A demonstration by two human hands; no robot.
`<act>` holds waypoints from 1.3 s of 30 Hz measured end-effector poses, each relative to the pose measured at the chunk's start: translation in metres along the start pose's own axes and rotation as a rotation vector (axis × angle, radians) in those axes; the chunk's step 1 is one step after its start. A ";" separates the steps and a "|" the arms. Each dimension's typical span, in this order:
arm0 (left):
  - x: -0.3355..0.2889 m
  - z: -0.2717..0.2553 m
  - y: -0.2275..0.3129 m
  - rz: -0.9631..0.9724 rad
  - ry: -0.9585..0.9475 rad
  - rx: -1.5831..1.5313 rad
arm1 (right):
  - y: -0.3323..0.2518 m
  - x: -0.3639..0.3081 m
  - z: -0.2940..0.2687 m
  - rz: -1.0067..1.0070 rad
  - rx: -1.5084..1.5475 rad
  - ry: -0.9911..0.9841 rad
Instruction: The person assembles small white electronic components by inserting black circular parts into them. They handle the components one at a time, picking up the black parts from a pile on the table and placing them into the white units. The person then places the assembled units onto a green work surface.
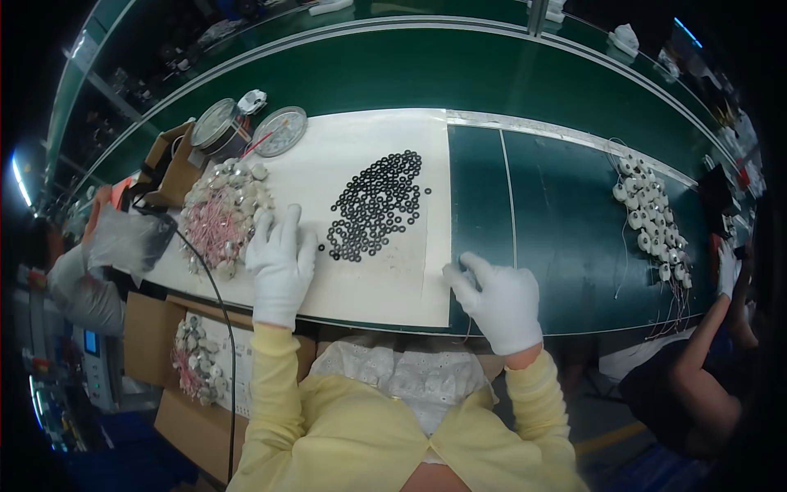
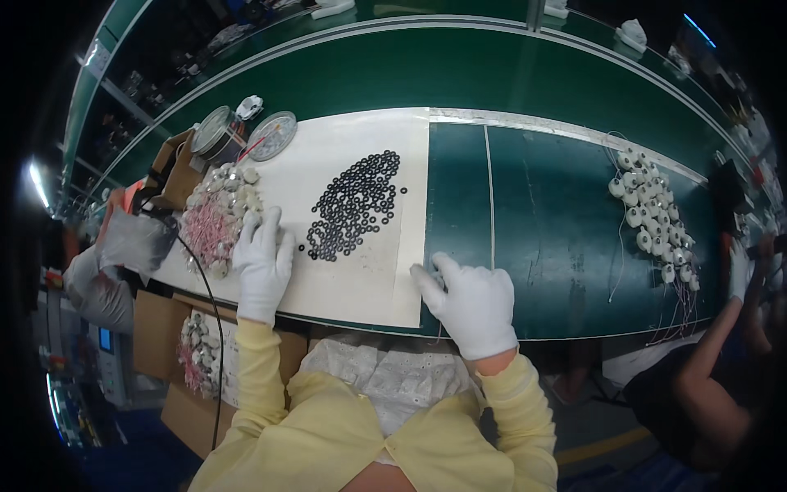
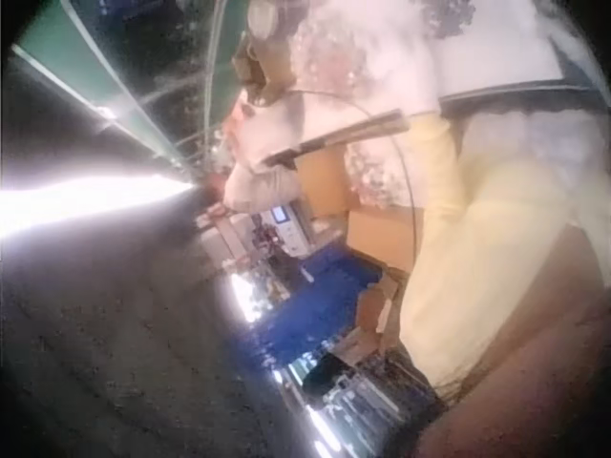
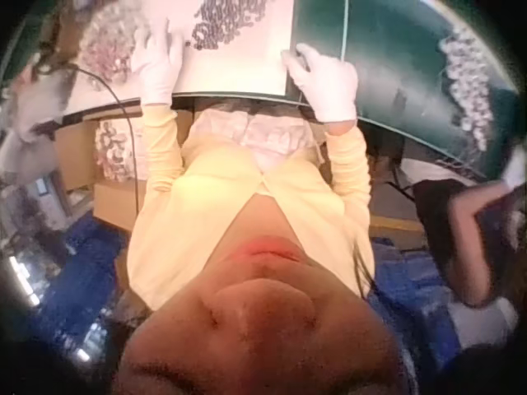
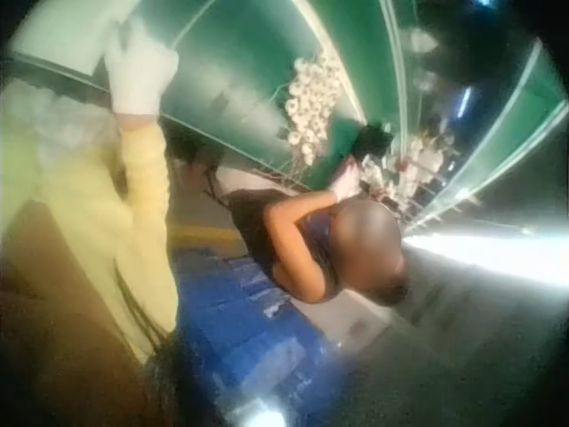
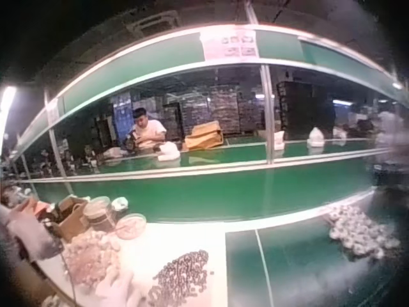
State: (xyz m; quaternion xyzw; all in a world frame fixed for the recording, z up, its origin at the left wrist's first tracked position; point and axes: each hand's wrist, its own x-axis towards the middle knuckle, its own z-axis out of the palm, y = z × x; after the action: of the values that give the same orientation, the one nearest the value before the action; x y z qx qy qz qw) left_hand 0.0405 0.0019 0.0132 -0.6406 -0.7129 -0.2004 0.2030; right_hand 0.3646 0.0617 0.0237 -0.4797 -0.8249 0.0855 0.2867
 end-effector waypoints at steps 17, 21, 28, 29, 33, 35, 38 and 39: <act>-0.014 -0.013 -0.008 0.059 -0.147 -0.240 | 0.007 0.066 0.005 0.178 0.096 -0.294; -0.014 -0.011 -0.012 0.061 -0.128 -0.281 | 0.003 0.097 0.006 0.653 0.585 -0.379; -0.011 -0.012 -0.015 0.081 -0.132 -0.325 | 0.039 0.107 0.017 0.461 0.747 -0.424; -0.010 -0.012 -0.016 0.085 -0.138 -0.335 | 0.042 0.108 0.017 0.438 0.766 -0.437; -0.007 -0.011 -0.016 0.088 -0.140 -0.349 | 0.040 0.116 0.016 0.445 0.682 -0.458; -0.006 -0.011 -0.016 0.088 -0.141 -0.352 | 0.042 0.119 0.017 0.427 0.667 -0.466; -0.005 -0.010 -0.016 0.087 -0.142 -0.358 | 0.037 0.121 0.019 0.392 0.637 -0.451; -0.005 -0.010 -0.016 0.084 -0.141 -0.358 | 0.033 0.122 0.020 0.378 0.625 -0.444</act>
State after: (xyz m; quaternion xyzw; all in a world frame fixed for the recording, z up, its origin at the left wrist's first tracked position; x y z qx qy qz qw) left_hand 0.0259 -0.0091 0.0180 -0.7080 -0.6511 -0.2701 0.0438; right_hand 0.3323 0.1844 0.0408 -0.4825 -0.6985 0.4836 0.2132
